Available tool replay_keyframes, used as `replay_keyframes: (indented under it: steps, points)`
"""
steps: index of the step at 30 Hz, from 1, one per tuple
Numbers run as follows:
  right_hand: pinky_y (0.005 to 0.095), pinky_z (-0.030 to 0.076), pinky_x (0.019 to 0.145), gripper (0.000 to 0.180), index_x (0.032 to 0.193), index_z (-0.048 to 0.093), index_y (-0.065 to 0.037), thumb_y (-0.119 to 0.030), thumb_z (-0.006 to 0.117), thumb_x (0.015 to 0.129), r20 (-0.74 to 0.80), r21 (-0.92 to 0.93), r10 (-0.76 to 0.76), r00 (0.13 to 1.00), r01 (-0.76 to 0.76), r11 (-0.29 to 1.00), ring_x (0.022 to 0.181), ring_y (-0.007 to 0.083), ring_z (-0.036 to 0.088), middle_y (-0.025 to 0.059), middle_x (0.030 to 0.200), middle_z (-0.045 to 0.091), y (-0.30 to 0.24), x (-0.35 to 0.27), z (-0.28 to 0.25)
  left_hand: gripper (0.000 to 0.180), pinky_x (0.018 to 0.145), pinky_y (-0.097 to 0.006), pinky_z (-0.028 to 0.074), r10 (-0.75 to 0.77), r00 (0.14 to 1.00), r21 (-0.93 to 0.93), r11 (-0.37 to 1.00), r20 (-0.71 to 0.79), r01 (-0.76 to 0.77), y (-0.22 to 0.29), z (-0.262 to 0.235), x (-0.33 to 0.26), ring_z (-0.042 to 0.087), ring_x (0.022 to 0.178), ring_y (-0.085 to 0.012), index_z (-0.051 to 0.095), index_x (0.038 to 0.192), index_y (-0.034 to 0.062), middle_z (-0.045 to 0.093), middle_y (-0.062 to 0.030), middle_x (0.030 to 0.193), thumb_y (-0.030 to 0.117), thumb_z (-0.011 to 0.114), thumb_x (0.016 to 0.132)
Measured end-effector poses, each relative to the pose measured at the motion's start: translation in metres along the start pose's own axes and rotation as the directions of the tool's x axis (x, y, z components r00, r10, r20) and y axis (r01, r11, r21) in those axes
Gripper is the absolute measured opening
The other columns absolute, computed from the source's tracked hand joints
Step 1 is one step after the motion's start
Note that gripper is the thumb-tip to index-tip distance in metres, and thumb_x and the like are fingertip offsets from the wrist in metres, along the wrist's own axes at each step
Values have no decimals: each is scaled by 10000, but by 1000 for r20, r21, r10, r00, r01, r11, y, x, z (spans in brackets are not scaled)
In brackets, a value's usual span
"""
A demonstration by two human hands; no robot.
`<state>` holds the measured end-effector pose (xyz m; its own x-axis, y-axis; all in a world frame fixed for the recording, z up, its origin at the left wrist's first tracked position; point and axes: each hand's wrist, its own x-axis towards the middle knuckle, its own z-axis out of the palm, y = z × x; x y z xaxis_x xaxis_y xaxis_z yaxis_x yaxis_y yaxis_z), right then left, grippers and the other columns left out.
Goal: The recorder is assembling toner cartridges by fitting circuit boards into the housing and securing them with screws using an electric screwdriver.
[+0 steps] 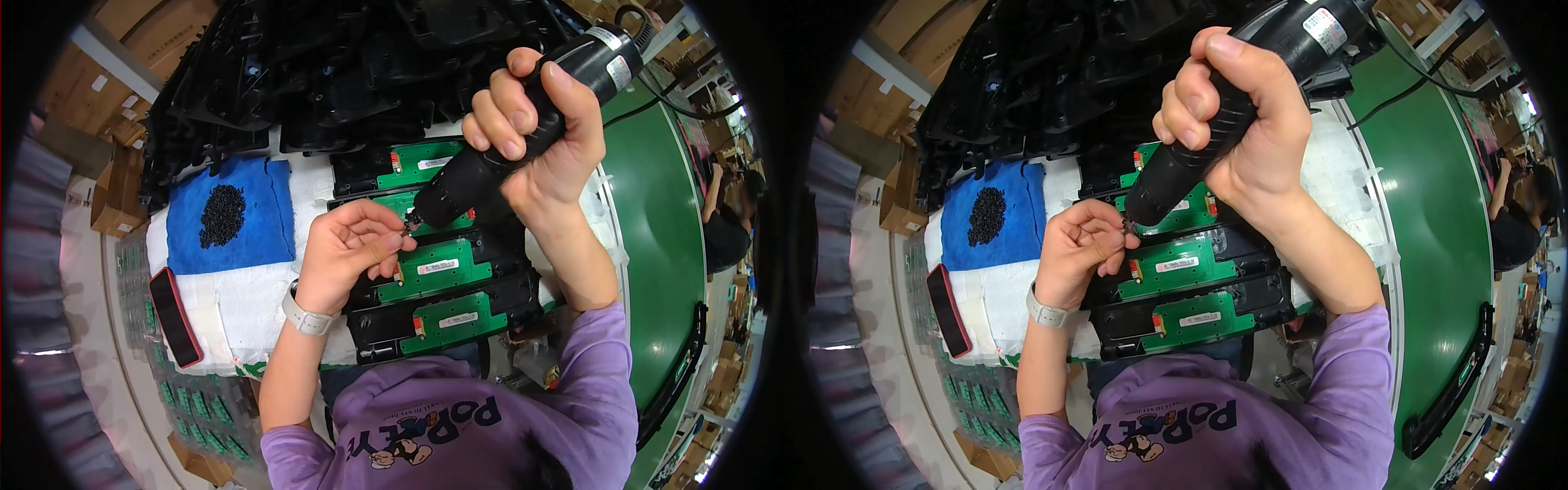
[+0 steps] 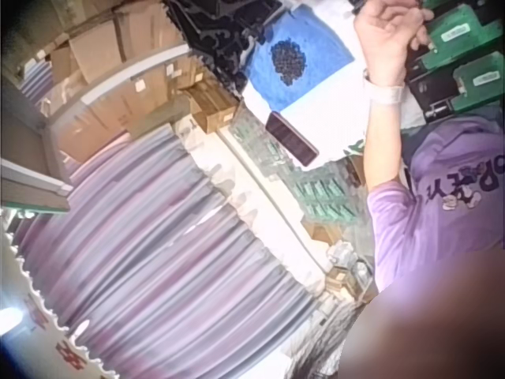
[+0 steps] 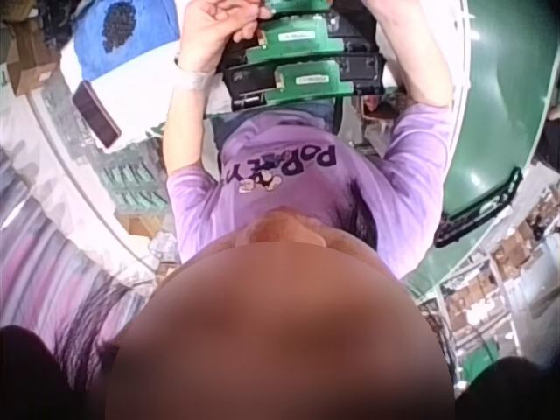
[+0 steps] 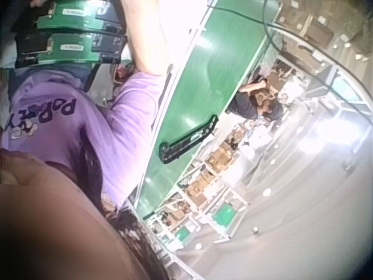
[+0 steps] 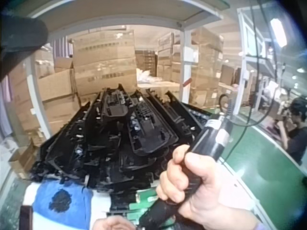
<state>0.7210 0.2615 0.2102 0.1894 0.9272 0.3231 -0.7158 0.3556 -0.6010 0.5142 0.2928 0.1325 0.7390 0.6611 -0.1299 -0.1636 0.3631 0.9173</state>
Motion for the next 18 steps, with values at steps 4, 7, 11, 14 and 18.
replay_keyframes:
  steps: [4,7,11,14,18]
  points:
    - [293,384,494,159,828,521,-48,-206,506,843,-8,-58,-32,999,31,998,437,141,442,33,550,459,-7,1,-1,143,597,-204,463,138,970,161,981,-202,-106,0,9,3,614,732,-114,551,991,-15,653,-139,923,-1,573,851]
    - [273,355,463,194,931,457,-38,-183,515,816,166,-545,-10,986,100,832,425,114,383,18,563,400,-12,-4,-12,135,755,-229,474,164,944,-127,970,-286,-207,-1,-9,6,605,902,-150,508,1027,-7,621,-155,1029,11,488,895]
    - [232,371,409,147,801,546,12,-83,647,753,88,-485,-73,993,107,868,424,119,490,56,576,524,-2,-10,-19,156,928,-299,465,220,918,-138,951,-329,-277,3,-8,6,549,1121,-286,461,1049,-24,522,-242,1200,-38,389,911]
    - [224,369,407,145,789,563,12,-94,656,758,91,-546,-83,992,119,829,417,109,490,44,574,535,3,-10,-23,159,970,-314,449,185,929,-195,947,-319,-256,1,-9,6,523,1155,-314,460,1050,-29,503,-263,1215,-44,381,913]
    - [219,369,407,134,767,564,11,-91,651,758,90,-553,-88,992,123,824,411,106,488,43,559,532,2,-8,-24,159,971,-317,451,188,928,-188,948,-322,-257,-1,-9,7,523,1154,-322,461,1052,-31,498,-273,1217,-39,379,917]
